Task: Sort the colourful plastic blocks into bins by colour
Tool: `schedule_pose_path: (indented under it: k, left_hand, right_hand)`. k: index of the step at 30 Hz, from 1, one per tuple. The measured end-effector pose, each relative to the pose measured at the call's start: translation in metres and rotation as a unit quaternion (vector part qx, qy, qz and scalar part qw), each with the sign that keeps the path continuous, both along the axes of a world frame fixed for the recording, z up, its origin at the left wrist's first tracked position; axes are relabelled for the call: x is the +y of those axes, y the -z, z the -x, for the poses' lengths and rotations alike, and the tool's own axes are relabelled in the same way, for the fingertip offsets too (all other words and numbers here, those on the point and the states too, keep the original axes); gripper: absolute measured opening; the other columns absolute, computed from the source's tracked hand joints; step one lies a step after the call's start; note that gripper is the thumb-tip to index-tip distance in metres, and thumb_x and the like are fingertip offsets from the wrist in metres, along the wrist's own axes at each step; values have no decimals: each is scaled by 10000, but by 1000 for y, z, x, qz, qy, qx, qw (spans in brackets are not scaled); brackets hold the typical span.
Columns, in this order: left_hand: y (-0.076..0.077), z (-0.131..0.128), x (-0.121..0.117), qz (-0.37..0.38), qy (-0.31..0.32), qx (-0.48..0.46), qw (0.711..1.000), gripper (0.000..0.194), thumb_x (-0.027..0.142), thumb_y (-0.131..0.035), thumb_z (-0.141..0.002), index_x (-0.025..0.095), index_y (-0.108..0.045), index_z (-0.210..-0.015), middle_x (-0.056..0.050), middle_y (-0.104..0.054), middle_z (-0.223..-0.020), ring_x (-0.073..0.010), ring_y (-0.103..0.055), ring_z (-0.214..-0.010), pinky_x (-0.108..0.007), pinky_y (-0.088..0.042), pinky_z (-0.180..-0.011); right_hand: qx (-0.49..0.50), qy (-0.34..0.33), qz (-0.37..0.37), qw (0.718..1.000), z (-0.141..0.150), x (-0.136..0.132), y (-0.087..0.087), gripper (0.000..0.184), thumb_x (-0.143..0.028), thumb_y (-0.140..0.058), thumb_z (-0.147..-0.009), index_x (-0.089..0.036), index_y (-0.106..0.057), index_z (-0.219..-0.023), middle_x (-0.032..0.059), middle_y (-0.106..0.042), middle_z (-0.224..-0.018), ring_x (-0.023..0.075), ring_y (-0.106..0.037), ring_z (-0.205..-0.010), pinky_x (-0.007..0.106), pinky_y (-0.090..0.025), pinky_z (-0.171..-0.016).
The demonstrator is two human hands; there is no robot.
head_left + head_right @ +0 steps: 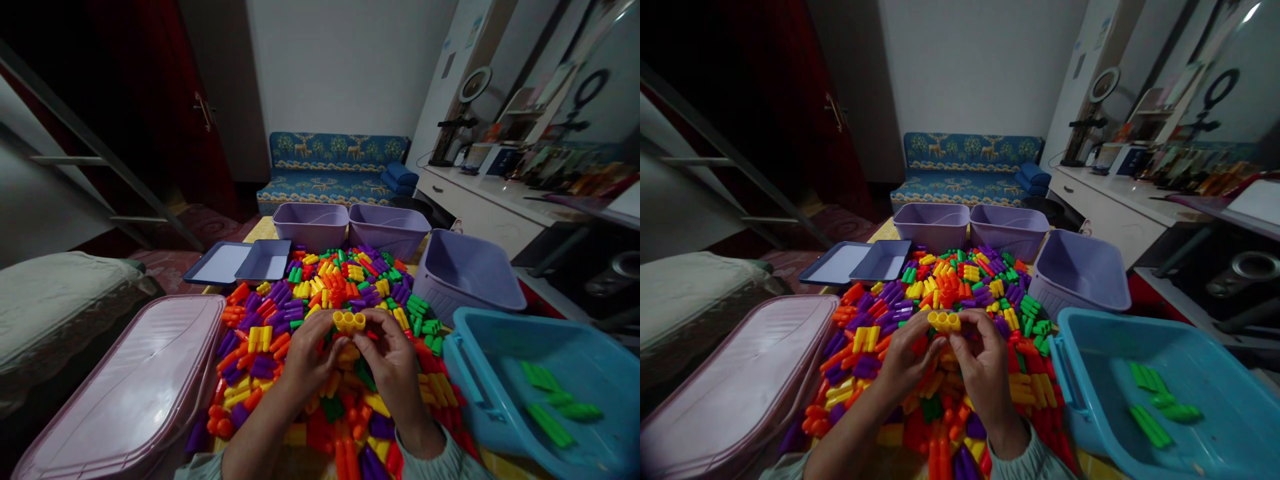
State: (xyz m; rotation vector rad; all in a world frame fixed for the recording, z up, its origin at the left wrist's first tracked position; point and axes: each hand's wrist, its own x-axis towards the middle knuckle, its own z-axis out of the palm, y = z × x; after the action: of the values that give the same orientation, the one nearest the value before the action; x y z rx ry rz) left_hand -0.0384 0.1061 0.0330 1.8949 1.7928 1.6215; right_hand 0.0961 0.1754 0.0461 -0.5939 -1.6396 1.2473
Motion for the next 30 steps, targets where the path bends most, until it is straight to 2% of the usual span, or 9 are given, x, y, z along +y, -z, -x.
schedule_pose_path:
  k: [4,7,10,14,17,19,24,27,30]
  left_hand:
    - [-6,-2,-4,8,16,-25,1000,249,229,-551,-928,205,-675,-1142,-109,-730,-1045,-221,-685,-924,-326,-541,-807]
    - [-10,-2,-7,2,28,-20,999,248,214,-549,-927,214,-677,-1140,-94,-724,-1016,-210,-678,-894,-299,-532,-780]
    - [-12,-4,-9,13,39,-2,999,276,193,-530,-932,214,-649,-1180,-90,-707,-1004,-206,-661,-913,-297,-518,-801]
    - [-12,-6,-8,29,35,23,999,292,195,-513,-934,180,-621,-1205,-108,-668,-978,-206,-633,-884,-296,-502,-768]
    - [-9,-4,-6,33,30,27,999,263,184,-506,-933,168,-626,-1167,-92,-638,-896,-188,-609,-806,-271,-476,-696]
    - [-6,-1,-5,31,20,21,999,239,168,-500,-933,175,-633,-1131,-74,-626,-853,-176,-598,-772,-255,-453,-663]
    - [-6,10,-6,25,-60,-6,998,203,141,-465,-939,187,-657,-988,-59,-641,-872,-166,-606,-786,-250,-432,-676]
    - [-13,12,-7,63,-106,15,992,236,207,-443,-965,194,-651,-1075,-67,-647,-943,-200,-595,-893,-299,-435,-770]
    - [-16,10,-7,84,-90,64,990,290,308,-473,-968,207,-608,-1204,-81,-650,-1079,-237,-548,-1027,-366,-414,-889]
  right_hand:
    - [-21,1,-22,1000,-3,-3,2,168,-287,-646,-871,-238,-619,-1030,40,-648,-991,170,-648,-851,249,-547,-666]
    - [-54,31,-94,994,-7,-2,1,259,-273,-657,-869,-276,-642,-1128,44,-664,-1078,185,-641,-944,280,-538,-755]
    - [-50,44,-127,990,-11,1,1,235,-255,-670,-860,-292,-686,-1092,32,-677,-1059,193,-631,-981,302,-520,-823]
    - [9,66,4,998,-13,2,6,202,-305,-710,-825,-260,-706,-1022,28,-689,-976,185,-640,-859,292,-528,-720]
    - [72,64,126,987,-11,2,11,256,-345,-737,-794,-235,-693,-1022,21,-690,-909,153,-615,-703,262,-502,-587]
    - [102,66,170,978,-11,3,11,296,-354,-762,-765,-212,-682,-1012,14,-676,-841,130,-584,-620,251,-484,-545]
    - [118,88,207,967,-12,7,11,342,-371,-772,-753,-188,-656,-1019,-18,-624,-701,116,-580,-565,232,-484,-531]
    - [88,63,211,971,-11,8,12,341,-374,-779,-750,-190,-658,-1011,-9,-656,-749,114,-608,-592,224,-509,-554]
    - [49,19,220,974,-8,7,11,341,-384,-788,-739,-188,-667,-992,13,-689,-823,134,-654,-641,246,-554,-605]
